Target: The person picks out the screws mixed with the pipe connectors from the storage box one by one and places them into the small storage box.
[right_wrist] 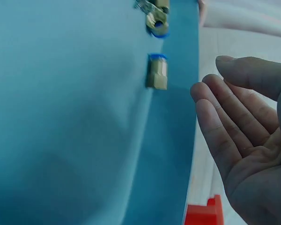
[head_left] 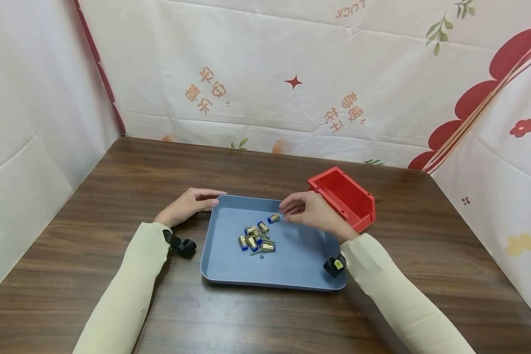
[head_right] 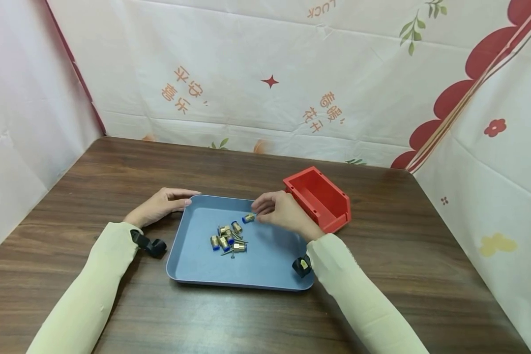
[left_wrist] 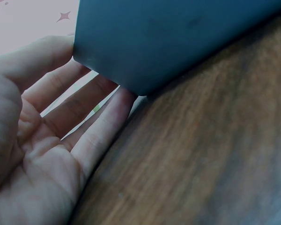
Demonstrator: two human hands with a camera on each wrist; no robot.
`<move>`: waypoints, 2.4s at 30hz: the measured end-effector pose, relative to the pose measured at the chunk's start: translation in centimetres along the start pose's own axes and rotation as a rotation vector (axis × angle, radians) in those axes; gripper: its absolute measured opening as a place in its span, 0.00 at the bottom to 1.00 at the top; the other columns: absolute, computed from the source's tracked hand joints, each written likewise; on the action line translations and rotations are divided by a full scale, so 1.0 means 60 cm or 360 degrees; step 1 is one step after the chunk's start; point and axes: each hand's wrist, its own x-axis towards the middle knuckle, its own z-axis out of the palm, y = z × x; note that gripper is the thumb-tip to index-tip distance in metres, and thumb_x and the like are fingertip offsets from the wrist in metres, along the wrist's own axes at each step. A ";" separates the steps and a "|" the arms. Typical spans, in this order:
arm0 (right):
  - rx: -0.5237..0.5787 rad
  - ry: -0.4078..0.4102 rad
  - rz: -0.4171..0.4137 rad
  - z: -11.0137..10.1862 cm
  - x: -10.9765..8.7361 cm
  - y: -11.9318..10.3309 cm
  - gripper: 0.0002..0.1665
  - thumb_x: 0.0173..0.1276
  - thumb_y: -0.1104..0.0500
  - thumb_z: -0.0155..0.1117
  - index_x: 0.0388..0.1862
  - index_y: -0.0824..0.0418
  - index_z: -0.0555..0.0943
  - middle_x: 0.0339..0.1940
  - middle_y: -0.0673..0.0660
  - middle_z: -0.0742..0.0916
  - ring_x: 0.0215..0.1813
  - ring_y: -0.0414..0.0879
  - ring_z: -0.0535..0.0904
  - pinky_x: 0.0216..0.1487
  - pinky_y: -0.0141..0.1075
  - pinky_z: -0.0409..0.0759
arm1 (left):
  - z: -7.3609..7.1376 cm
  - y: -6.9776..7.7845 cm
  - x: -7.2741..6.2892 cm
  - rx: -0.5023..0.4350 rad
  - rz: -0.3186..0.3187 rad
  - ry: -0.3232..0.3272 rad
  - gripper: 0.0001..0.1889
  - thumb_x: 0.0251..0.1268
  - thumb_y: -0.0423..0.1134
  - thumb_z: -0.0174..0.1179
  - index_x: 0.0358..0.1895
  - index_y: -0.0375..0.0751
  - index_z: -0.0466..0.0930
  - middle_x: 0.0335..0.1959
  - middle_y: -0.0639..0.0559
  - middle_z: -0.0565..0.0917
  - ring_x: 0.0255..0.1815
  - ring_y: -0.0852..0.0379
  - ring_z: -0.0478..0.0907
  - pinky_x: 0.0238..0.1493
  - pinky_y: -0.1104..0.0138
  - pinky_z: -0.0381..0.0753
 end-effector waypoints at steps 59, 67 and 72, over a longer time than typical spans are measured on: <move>-0.0196 -0.0185 0.0037 0.080 0.013 -0.010 0.16 0.55 0.67 0.71 0.44 0.62 0.82 0.29 0.50 0.84 0.31 0.40 0.76 0.36 0.26 0.81 | -0.001 -0.003 0.000 0.0026 -0.0002 0.0015 0.22 0.70 0.40 0.56 0.63 0.35 0.73 0.62 0.38 0.75 0.61 0.45 0.75 0.56 0.62 0.79; -0.0226 -0.0138 0.0024 0.081 0.015 -0.005 0.16 0.55 0.67 0.70 0.44 0.64 0.82 0.28 0.50 0.83 0.30 0.40 0.75 0.34 0.26 0.79 | 0.000 -0.002 0.001 0.0022 -0.0009 0.0014 0.22 0.69 0.41 0.57 0.63 0.36 0.73 0.61 0.39 0.76 0.60 0.46 0.76 0.56 0.61 0.79; -0.0218 -0.0095 0.0029 0.078 0.016 -0.003 0.16 0.55 0.68 0.69 0.45 0.64 0.82 0.28 0.51 0.83 0.30 0.41 0.75 0.33 0.26 0.79 | -0.001 0.000 0.003 0.0054 -0.0015 0.0022 0.22 0.69 0.41 0.57 0.63 0.36 0.74 0.62 0.40 0.76 0.61 0.46 0.76 0.57 0.60 0.79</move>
